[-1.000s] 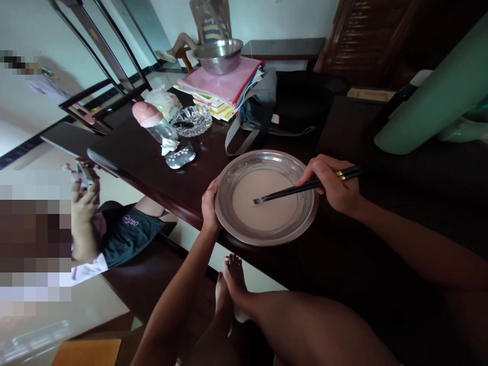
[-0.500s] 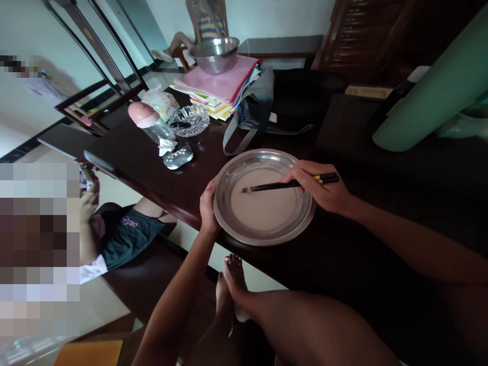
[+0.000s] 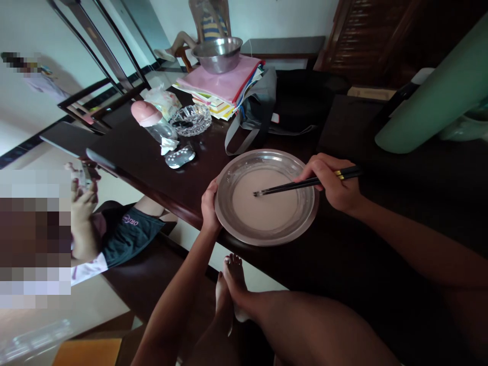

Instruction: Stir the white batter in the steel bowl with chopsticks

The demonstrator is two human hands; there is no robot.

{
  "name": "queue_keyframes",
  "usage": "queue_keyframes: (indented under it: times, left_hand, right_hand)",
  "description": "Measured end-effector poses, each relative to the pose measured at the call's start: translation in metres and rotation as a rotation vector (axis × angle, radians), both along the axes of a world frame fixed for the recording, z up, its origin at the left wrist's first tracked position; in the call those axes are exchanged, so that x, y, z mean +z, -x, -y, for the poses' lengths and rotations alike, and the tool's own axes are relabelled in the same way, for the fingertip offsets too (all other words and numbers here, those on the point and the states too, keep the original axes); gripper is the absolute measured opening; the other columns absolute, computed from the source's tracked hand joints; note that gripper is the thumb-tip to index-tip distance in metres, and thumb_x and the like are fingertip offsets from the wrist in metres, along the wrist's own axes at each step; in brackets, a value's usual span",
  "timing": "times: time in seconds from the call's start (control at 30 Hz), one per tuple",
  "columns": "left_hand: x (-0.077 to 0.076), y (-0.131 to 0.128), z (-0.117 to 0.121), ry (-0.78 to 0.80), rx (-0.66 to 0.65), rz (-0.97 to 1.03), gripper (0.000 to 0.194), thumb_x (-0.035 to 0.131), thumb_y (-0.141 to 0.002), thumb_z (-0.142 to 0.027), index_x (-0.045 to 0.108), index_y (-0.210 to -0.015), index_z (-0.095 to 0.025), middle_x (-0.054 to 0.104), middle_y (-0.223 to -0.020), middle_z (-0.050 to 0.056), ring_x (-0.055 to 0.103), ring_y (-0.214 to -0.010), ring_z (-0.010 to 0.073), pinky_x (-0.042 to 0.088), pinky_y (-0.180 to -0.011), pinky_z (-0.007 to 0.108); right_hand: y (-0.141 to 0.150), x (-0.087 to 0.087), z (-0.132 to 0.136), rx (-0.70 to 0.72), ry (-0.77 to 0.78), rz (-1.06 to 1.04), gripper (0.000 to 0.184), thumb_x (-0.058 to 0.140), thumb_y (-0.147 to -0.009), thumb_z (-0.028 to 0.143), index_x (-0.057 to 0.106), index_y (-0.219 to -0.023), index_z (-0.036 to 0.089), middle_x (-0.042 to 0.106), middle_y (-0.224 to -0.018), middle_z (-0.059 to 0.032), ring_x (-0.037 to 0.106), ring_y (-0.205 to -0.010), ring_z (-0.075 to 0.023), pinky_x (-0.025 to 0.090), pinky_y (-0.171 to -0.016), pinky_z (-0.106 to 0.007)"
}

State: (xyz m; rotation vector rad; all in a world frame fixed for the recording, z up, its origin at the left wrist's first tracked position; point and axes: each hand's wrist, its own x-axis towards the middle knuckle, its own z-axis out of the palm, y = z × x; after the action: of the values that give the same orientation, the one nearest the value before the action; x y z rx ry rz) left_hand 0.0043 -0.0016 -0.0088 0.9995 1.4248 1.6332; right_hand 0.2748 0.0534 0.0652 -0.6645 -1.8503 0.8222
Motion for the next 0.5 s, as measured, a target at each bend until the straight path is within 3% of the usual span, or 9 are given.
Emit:
queue_keyframes:
  times: [0.13, 0.37, 0.5]
  left_hand:
    - [0.0001, -0.0003, 0.0001, -0.019, 0.021, -0.006, 0.041, 0.054, -0.085, -0.048, 0.076, -0.106, -0.022, 0.076, -0.113, 0.005, 0.064, -0.119, 0.0282, 0.049, -0.103, 0.037]
    - [-0.0028, 0.0016, -0.0010, 0.004, -0.002, -0.015, 0.043, 0.052, -0.085, -0.051, 0.074, -0.107, -0.022, 0.076, -0.112, 0.006, 0.066, -0.116, 0.0282, 0.051, -0.100, 0.037]
    - [-0.0045, 0.0038, -0.0018, -0.010, 0.012, -0.053, 0.041, 0.051, -0.085, -0.052, 0.075, -0.104, -0.023, 0.076, -0.113, 0.005, 0.064, -0.120, 0.0279, 0.050, -0.103, 0.036]
  right_hand:
    - [0.0010, 0.0001, 0.0004, 0.090, -0.008, 0.066, 0.036, 0.049, -0.101, 0.037, 0.073, -0.078, 0.024, 0.071, -0.074, -0.0012, 0.057, -0.057, -0.0116, 0.046, -0.056, -0.031]
    - [-0.0014, 0.0011, -0.0003, -0.005, 0.007, -0.026, 0.041, 0.046, -0.102, 0.036, 0.072, -0.073, 0.025, 0.066, -0.067, 0.0001, 0.048, -0.048, -0.0102, 0.039, -0.050, -0.030]
    - [-0.0007, 0.0010, 0.0001, 0.064, 0.006, 0.088, 0.035, 0.050, -0.101, 0.037, 0.074, -0.079, 0.025, 0.069, -0.072, -0.0002, 0.052, -0.052, -0.0110, 0.040, -0.051, -0.030]
